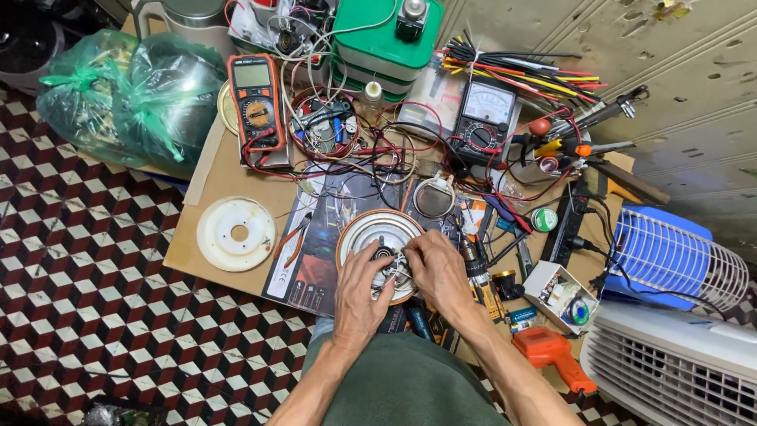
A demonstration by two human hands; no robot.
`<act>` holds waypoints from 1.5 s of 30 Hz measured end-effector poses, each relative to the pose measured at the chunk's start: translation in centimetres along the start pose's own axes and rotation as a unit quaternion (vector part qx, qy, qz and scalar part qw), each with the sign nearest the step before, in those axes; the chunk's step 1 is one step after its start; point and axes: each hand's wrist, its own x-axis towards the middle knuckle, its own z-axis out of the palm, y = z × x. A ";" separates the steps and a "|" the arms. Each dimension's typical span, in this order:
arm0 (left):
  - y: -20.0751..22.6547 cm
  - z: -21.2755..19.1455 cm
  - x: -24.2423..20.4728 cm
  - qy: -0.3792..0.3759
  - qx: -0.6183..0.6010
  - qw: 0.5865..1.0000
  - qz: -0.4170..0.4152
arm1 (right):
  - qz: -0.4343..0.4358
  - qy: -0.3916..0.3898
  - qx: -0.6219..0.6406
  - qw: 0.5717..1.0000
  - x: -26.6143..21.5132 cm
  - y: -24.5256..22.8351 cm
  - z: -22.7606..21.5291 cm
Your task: Repairing or assembling a circular electrical component on a cluttered workbench.
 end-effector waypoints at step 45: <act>0.9 0.5 0.0 0.032 -0.024 0.999 -0.005 | -0.157 -0.007 -0.016 0.987 -0.5 -0.6 -1.9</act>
